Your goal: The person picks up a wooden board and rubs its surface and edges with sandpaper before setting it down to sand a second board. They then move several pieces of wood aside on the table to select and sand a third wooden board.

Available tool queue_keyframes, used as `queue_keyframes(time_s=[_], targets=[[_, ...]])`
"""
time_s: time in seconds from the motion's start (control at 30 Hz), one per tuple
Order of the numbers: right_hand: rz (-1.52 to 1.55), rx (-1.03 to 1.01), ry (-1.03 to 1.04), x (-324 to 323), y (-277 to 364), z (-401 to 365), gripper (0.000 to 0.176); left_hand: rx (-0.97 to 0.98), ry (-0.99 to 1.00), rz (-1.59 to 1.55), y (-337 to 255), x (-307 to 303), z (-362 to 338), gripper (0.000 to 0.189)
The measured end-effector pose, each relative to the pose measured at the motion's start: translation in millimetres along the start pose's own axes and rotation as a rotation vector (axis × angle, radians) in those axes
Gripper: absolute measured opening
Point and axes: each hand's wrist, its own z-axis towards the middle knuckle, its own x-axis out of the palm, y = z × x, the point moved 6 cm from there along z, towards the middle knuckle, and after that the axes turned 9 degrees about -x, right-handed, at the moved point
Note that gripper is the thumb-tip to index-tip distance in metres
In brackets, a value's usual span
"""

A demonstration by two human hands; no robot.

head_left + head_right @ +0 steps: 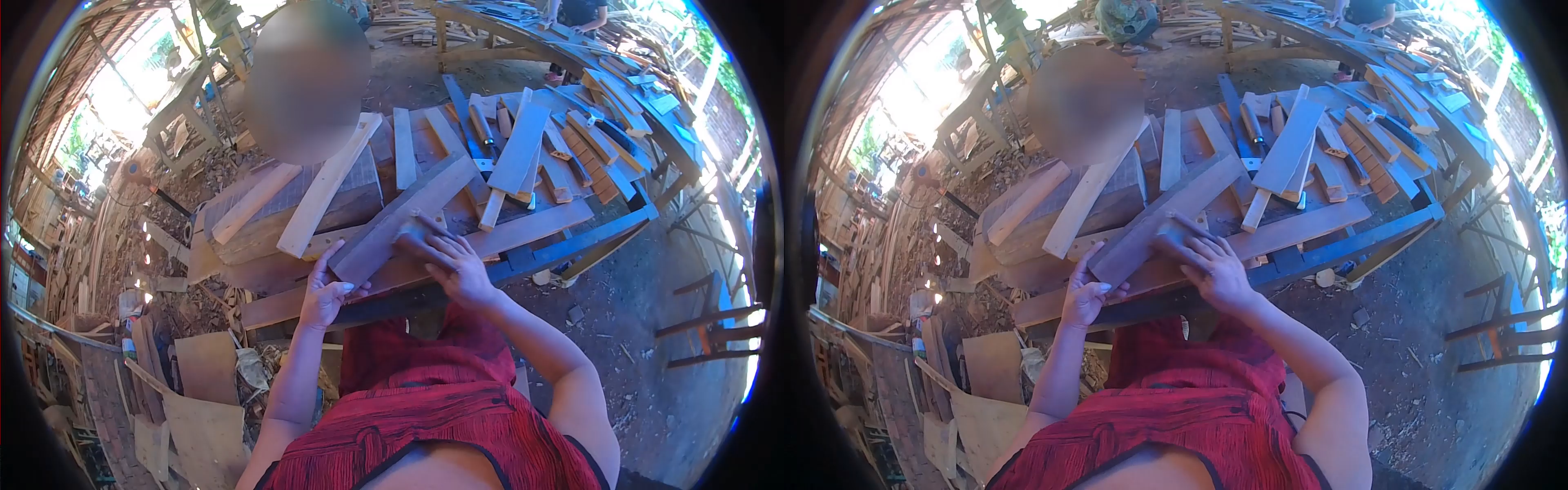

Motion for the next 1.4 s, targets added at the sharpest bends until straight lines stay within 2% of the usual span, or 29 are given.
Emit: queue_keyframes(time_s=[0.07, 0.13, 0.2, 0.27, 0.33, 0.37, 0.43, 0.47, 0.5, 0.53, 0.57, 0.6, 0.63, 0.67, 0.87, 1.0, 1.1, 1.17, 1.27, 1.4], targets=[[0.538, 0.534, 0.061, -9, -25, -30, 0.040, 0.001, -0.001, 0.009, -2, 6, 0, 0.070], [0.878, 0.743, -0.193, -32, -38, -50, 0.037, -0.088, -0.102, -0.062, -1, 5, -1, 0.065], [0.636, 0.691, -0.458, -74, -63, -59, 0.039, -0.127, -0.127, -0.026, 2, 3, 0, 0.063], [0.341, 0.723, -0.608, -116, -85, -63, 0.039, -0.165, -0.145, 0.014, 6, 6, 1, 0.062], [0.038, 0.693, -0.714, -141, -117, -69, 0.039, -0.194, -0.159, 0.021, 9, 13, 2, 0.065], [0.036, 0.693, -0.725, -144, -139, -77, 0.039, -0.193, -0.152, 0.030, 7, 21, 1, 0.065], [-0.222, 0.702, -0.764, -149, -180, -101, 0.039, -0.242, -0.100, 0.031, 4, 40, -2, 0.066], [-0.336, 0.691, -0.767, -149, -195, -109, 0.039, -0.237, -0.100, 0.041, 3, 41, -2, 0.066], [-0.329, 0.691, -0.776, -144, -208, -119, 0.039, -0.363, -0.088, 0.022, 11, 41, -3, 0.065], [-0.435, 0.808, -0.675, -137, -222, -129, 0.038, -0.490, -0.076, 0.001, 19, 42, -5, 0.064], [-0.539, 0.922, -0.568, -131, -229, -134, 0.038, -0.486, -0.078, 0.010, 18, 42, -4, 0.064], [-0.681, 0.917, -0.423, -122, -229, -136, 0.039, -0.527, 0.029, -0.019, 21, 48, -4, 0.063], [-0.677, 0.917, -0.430, -122, -227, -135, 0.039, -0.569, 0.135, -0.049, 21, 58, -4, 0.061], [-0.693, 0.912, -0.411, -123, -226, -132, 0.039, -0.495, 0.126, 0.002, 18, 64, -4, 0.059], [-0.720, 0.903, -0.368, -123, -224, -132, 0.041, -0.357, 0.005, -0.056, 0, 109, 2, 0.057], [-0.670, 0.903, -0.381, -126, -219, -128, 0.041, -0.278, 0.059, 0.051, -13, 117, 43, 0.056], [-0.672, 0.913, -0.385, -126, -220, -130, 0.041, -0.194, 0.024, 0.139, -14, 137, 88, 0.046], [-0.671, 0.905, -0.394, -127, -218, -130, 0.041, -0.149, -0.128, 0.172, -6, 135, 121, 0.038], [-0.674, 0.902, -0.399, -126, -219, -130, 0.041, -0.102, -0.222, 0.200, 4, 128, 172, 0.031], [-0.666, 0.900, -0.400, -128, -216, -127, 0.041, -0.142, -0.318, 0.207, 22, 119, 216, 0.028]])
